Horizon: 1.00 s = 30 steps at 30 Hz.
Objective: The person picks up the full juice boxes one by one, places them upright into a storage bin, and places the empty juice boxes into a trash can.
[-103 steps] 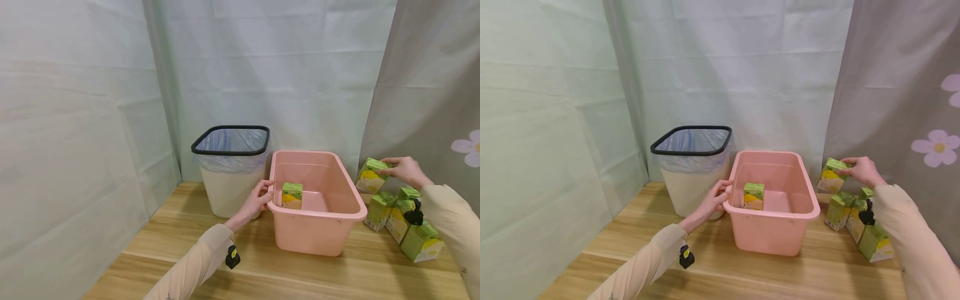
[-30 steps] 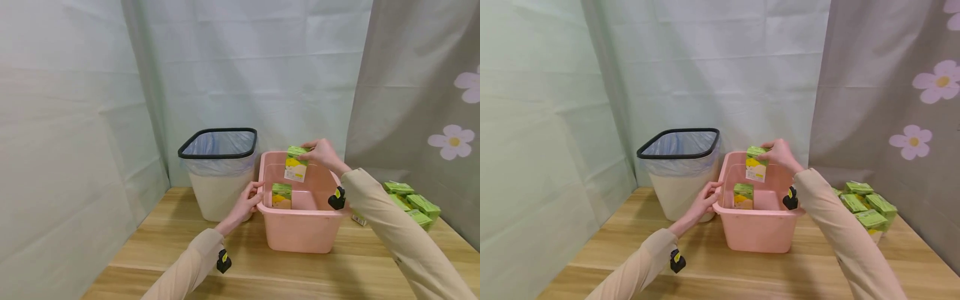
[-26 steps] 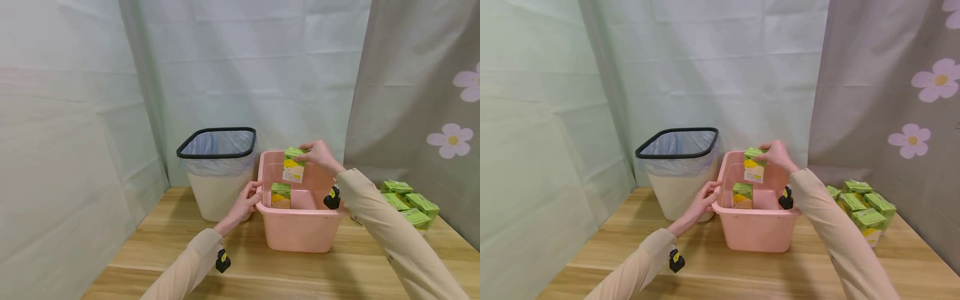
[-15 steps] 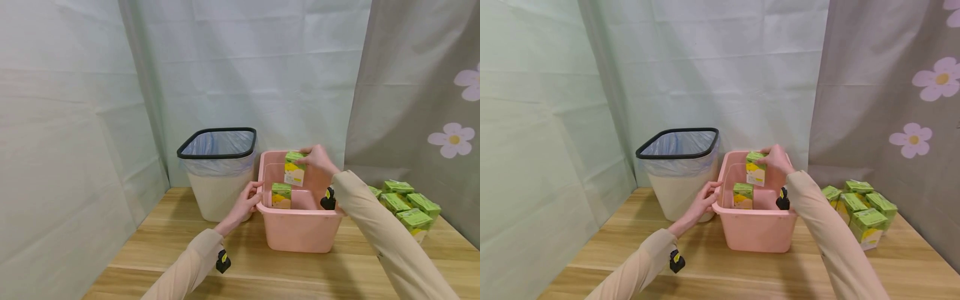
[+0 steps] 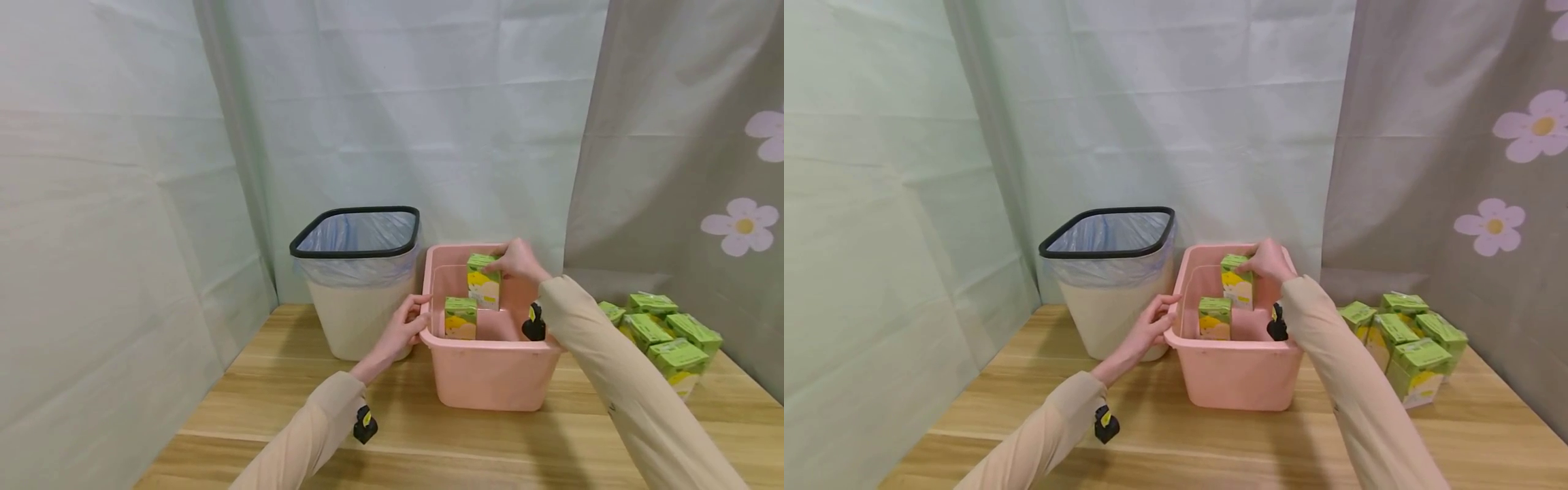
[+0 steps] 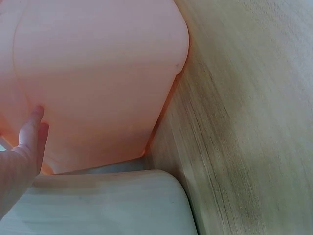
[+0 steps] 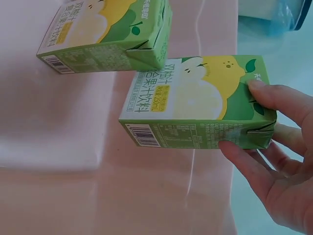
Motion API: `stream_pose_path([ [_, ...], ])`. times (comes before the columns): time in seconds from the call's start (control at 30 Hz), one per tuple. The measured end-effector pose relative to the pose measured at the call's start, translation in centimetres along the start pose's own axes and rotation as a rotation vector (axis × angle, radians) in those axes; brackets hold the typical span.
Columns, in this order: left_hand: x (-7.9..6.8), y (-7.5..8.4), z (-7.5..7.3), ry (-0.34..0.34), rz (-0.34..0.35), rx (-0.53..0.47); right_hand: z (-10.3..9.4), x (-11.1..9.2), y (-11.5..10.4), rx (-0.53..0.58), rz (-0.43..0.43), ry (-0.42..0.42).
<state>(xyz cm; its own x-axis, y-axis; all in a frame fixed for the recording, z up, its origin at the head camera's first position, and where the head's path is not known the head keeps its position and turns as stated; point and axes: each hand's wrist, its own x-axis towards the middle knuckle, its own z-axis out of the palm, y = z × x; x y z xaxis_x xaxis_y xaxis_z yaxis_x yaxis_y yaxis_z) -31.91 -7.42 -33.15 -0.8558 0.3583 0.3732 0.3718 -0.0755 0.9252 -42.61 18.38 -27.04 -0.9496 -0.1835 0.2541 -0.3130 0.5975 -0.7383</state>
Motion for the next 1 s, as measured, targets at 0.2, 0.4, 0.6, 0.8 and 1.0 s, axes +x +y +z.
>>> stream_pose_path([
  [0.2, -0.3, 1.1, 0.5, -0.002, -0.007, 0.014, 0.0, 0.1, 0.7, -0.062, 0.027, -0.006],
  [0.4, -0.4, 1.1, 0.7, -0.002, -0.014, 0.018, 0.5, -0.9, 0.4, -0.132, 0.01, -0.029],
  [0.6, -0.4, 1.1, 0.7, -0.004, -0.017, 0.032, 1.2, -1.0, 1.2, -0.074, 0.003, -0.072],
  [0.8, -0.6, 1.2, 0.6, 0.024, -0.039, 0.014, 1.9, -0.7, 1.7, -0.058, 0.074, -0.098],
  [1.0, -0.8, 1.4, 0.5, 0.016, -0.04, 0.039, 2.3, -0.4, 2.1, -0.073, 0.122, -0.105],
])
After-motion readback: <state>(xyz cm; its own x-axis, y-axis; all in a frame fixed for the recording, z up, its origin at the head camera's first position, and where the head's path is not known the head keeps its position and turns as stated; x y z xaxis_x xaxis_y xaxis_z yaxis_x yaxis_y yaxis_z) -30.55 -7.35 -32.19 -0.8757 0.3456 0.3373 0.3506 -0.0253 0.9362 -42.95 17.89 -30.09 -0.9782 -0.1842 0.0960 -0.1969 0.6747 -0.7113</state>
